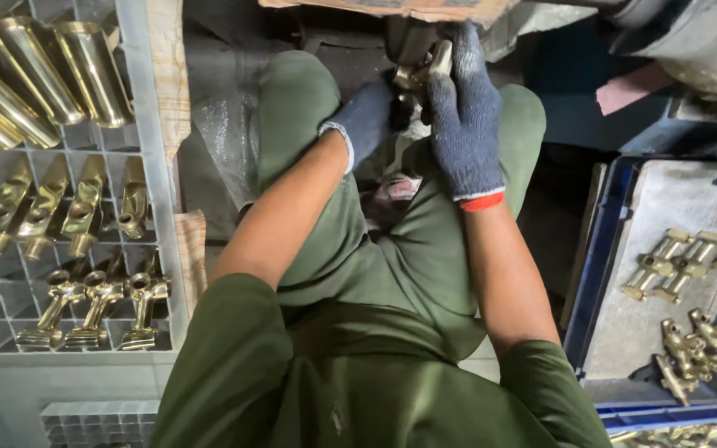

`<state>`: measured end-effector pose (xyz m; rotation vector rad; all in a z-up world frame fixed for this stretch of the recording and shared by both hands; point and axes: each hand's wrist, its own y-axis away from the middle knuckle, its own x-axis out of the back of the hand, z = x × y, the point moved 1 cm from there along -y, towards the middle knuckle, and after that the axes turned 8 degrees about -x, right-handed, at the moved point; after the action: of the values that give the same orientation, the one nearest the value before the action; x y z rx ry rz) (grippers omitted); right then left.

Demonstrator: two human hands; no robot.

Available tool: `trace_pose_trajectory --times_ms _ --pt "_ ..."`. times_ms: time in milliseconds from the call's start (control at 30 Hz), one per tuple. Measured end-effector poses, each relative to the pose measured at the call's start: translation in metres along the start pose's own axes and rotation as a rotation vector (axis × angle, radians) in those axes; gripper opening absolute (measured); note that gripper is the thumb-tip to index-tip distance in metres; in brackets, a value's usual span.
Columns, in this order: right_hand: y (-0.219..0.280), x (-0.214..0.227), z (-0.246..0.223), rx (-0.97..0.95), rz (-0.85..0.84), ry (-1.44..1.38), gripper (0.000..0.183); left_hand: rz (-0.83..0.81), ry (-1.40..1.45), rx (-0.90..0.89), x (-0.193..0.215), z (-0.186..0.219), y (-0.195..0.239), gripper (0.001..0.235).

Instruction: The person, wearing gloves, holds a brass faucet component against a rotating grinding wheel, turning and shifting the object to polish different sections before placing it back into a tray.

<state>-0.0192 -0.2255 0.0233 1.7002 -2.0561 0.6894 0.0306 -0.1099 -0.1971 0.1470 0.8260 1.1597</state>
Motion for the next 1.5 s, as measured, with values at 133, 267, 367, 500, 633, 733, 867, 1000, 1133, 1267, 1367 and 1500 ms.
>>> trace_pose_trajectory --times_ms 133,267,367,500,633,733,867,1000,1133,1267,1367,1500 --pt "-0.017 -0.013 0.023 -0.107 0.009 -0.212 0.041 -0.034 0.268 0.085 -0.003 0.020 0.049 0.019" --pt "-0.029 -0.023 0.057 -0.559 -0.016 -0.476 0.032 -0.109 0.173 0.059 -0.012 0.067 0.113 0.024" --pt "-0.046 -0.036 0.086 -0.337 0.032 -0.365 0.030 -0.150 -0.133 0.061 -0.022 0.098 0.141 0.026" --pt "-0.062 -0.057 0.140 -0.546 -0.015 -0.564 0.017 -0.151 -0.202 0.059 -0.034 0.117 0.156 0.022" --pt "-0.071 -0.073 0.183 0.198 -0.026 0.455 0.014 -0.099 -0.200 0.177 -0.037 0.107 0.148 0.027" --pt "-0.082 -0.080 0.196 0.328 -0.224 0.928 0.015 -0.100 -0.181 0.072 -0.038 0.104 0.132 0.030" --pt "-0.081 -0.063 0.161 0.237 -0.502 1.142 0.037 -0.225 0.055 0.211 -0.042 0.121 0.132 0.028" --pt "-0.005 -0.009 0.074 -0.250 -0.182 0.231 0.027 -0.046 -0.548 0.059 -0.037 0.121 0.197 0.039" --pt "0.083 0.035 -0.002 -0.544 -0.129 -0.855 0.044 -0.128 -0.204 -0.361 -0.008 0.119 0.256 0.051" --pt "0.104 0.049 -0.041 -0.159 -0.227 -0.419 0.043 -0.028 -0.122 -0.379 0.010 0.122 0.271 0.051" --pt "0.086 0.042 -0.040 -0.156 -0.252 -0.377 0.045 -0.015 -0.271 -0.435 0.013 0.137 0.253 0.046" --pt "0.044 0.019 -0.011 -0.427 -0.346 -0.659 0.052 0.021 -0.308 -0.351 0.017 0.153 0.208 0.027"
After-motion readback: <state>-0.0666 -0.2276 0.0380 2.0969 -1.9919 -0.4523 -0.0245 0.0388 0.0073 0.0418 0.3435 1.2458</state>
